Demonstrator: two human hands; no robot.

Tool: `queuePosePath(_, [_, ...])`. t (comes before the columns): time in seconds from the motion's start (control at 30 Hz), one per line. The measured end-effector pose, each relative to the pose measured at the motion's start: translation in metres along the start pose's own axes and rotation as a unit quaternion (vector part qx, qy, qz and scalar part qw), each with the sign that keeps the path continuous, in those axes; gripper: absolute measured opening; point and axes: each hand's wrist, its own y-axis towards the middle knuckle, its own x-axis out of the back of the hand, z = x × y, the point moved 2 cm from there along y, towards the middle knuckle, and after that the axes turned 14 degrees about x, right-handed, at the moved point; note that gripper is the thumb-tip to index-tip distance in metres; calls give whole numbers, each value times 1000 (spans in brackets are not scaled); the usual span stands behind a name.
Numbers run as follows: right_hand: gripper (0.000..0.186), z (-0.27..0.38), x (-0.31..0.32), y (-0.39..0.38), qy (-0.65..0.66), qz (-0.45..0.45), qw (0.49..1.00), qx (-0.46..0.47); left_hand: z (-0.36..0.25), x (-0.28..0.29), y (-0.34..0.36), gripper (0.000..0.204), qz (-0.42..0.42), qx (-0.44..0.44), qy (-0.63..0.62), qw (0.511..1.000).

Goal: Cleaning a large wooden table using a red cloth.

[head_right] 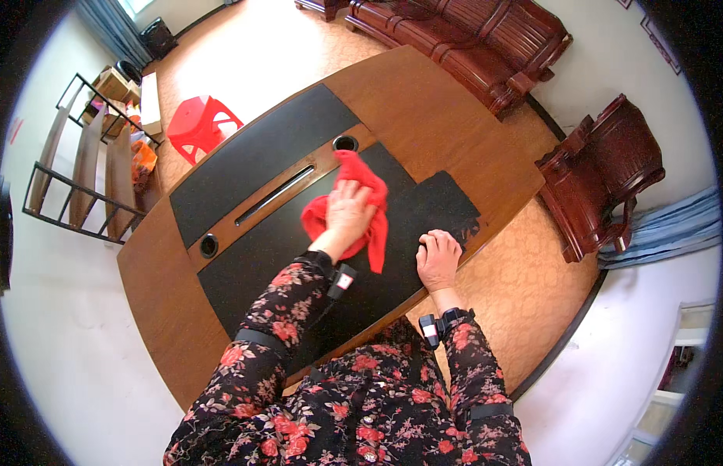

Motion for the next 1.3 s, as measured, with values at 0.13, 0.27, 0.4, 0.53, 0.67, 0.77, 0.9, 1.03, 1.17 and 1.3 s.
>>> queuePosePath(0.13, [20,2,0,1,8,7,1000,-4,-18,-21,-10,43,-71,-126,-13,989])
queuePosePath(0.27, [19,-4,3,0,8,10,1000,-7,35,15,13,46,-57,-57,73,994])
queuePosePath(0.4, [18,1,0,1,33,13,999,1,150,75,-22,42,-113,119,150,975])
queuePosePath(0.53, [18,-7,2,-3,39,12,999,7,206,109,-161,47,-114,138,132,975])
queuePosePath(0.67, [19,-4,6,0,46,19,999,-2,256,144,-285,52,-121,321,181,922])
queuePosePath(0.77, [19,-3,4,0,40,42,998,-4,260,143,-297,52,-128,367,194,901])
queuePosePath(0.9, [19,-6,1,0,40,40,998,2,224,119,-235,51,-146,300,205,920])
queuePosePath(1.03, [19,-6,2,0,38,35,999,10,193,95,-141,47,-164,229,172,944])
queuePosePath(1.17, [20,-5,3,1,33,29,999,15,138,61,-41,43,-159,93,116,976])
queuePosePath(1.3, [18,-1,-2,-1,30,36,999,13,68,35,26,45,-2,74,34,997])
